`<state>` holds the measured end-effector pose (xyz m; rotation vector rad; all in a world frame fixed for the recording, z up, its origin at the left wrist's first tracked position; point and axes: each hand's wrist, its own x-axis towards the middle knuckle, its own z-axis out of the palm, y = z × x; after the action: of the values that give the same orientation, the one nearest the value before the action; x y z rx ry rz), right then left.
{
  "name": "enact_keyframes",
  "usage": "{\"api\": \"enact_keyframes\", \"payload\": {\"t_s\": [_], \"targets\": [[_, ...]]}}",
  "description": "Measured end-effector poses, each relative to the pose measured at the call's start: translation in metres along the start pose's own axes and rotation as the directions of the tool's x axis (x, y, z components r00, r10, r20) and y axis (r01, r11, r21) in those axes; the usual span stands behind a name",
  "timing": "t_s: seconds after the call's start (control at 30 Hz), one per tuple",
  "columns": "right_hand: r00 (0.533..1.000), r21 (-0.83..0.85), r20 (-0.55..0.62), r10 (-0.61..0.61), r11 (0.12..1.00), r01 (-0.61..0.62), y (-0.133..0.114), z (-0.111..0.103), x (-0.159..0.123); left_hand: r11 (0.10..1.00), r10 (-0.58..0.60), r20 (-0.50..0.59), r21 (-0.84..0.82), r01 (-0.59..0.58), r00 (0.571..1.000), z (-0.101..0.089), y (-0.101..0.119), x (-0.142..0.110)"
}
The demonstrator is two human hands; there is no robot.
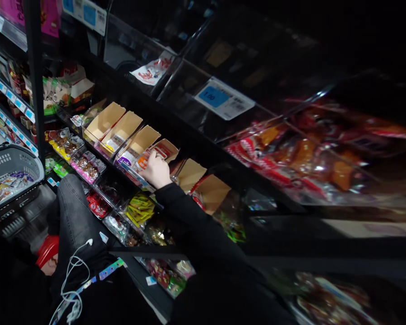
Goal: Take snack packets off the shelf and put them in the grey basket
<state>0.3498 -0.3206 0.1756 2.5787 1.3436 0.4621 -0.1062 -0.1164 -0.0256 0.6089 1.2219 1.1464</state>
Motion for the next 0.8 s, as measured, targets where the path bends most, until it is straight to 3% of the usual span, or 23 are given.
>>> {"api": "enact_keyframes", "payload": {"t_s": [0.1,0.3,0.63,0.8], "targets": [[1.000,0.018,-0.010,0.011,1.000,-0.011,0.001,0.003,0.000,1.000,-0.012,0.010,-0.001,0.012,1.000,0.001,0.000,0.000],[0.993,-0.012,0.120,0.011,1.000,-0.010,0.006,0.004,0.024,1.000,-0.018,-0.009,-0.001,0.018,1.000,0.002,0.002,-0.002],[0.999,-0.025,0.036,-0.004,1.000,0.005,0.014,-0.011,0.007,0.999,-0.028,0.002,-0.031,0.028,1.000,0.005,0.006,-0.006],[0.978,0.131,0.210,-0.016,0.991,-0.012,0.029,-0.012,0.027,1.000,-0.017,0.004,-0.011,0.017,1.000,0.001,0.003,-0.002]]}}
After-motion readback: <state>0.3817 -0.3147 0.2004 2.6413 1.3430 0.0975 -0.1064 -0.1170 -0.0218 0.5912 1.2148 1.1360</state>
